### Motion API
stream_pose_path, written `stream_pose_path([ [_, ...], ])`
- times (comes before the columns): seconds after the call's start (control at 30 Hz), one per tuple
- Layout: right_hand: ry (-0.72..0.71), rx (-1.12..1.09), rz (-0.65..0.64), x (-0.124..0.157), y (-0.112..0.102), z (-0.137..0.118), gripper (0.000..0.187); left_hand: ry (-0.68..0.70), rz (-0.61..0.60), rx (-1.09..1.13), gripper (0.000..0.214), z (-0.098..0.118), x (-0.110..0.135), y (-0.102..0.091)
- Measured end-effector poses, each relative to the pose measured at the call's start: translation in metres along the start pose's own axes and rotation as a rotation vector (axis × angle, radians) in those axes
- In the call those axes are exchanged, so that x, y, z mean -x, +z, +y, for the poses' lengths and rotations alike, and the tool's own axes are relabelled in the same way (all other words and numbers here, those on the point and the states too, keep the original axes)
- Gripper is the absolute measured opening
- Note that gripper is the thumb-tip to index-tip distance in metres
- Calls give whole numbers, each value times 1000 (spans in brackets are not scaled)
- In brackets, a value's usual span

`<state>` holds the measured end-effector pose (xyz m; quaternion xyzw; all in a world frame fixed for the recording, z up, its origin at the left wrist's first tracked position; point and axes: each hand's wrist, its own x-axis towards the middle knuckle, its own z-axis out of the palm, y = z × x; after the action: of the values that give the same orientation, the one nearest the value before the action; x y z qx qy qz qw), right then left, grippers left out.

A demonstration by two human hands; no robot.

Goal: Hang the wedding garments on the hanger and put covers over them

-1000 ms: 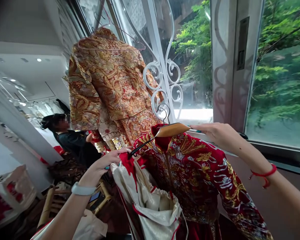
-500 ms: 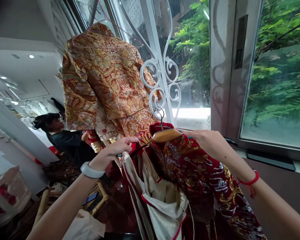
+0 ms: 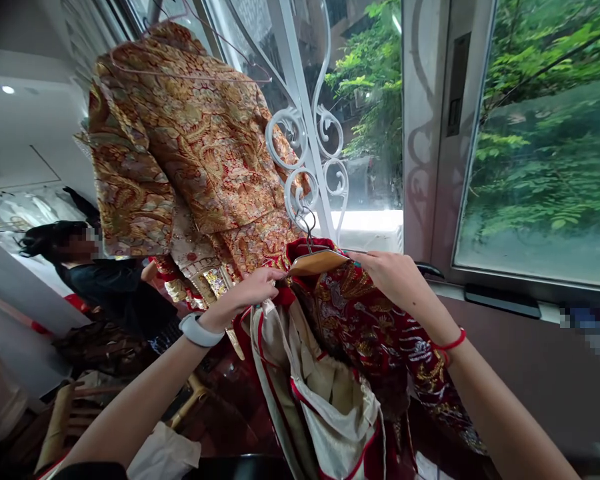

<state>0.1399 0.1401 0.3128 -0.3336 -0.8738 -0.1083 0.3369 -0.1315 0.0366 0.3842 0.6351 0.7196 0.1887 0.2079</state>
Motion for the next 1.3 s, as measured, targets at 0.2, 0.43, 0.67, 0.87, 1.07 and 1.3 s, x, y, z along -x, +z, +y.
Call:
stream_pose_path([
  [0.2, -7, -25, 13, -4, 13, 10, 46, 67, 178, -235, 37, -1, -8, 24],
  [0.43, -28, -68, 65, -6, 25, 14, 44, 57, 6, 175, 46, -24, -8, 14],
  [0.67, -23, -46, 75, -7, 24, 14, 44, 212, 179, -548, 32, -27, 0, 1],
  [0.87, 34, -75, 69, -4, 22, 9, 42, 338, 190, -483, 43, -63, -6, 16],
  [1.07, 89, -95, 107, -5, 10, 2, 37, 330, 255, -415, 46, -80, -13, 32],
  [1.3, 682, -151, 437, 136, 89, -87, 37, 455, 228, -360, 46, -84, -27, 36],
])
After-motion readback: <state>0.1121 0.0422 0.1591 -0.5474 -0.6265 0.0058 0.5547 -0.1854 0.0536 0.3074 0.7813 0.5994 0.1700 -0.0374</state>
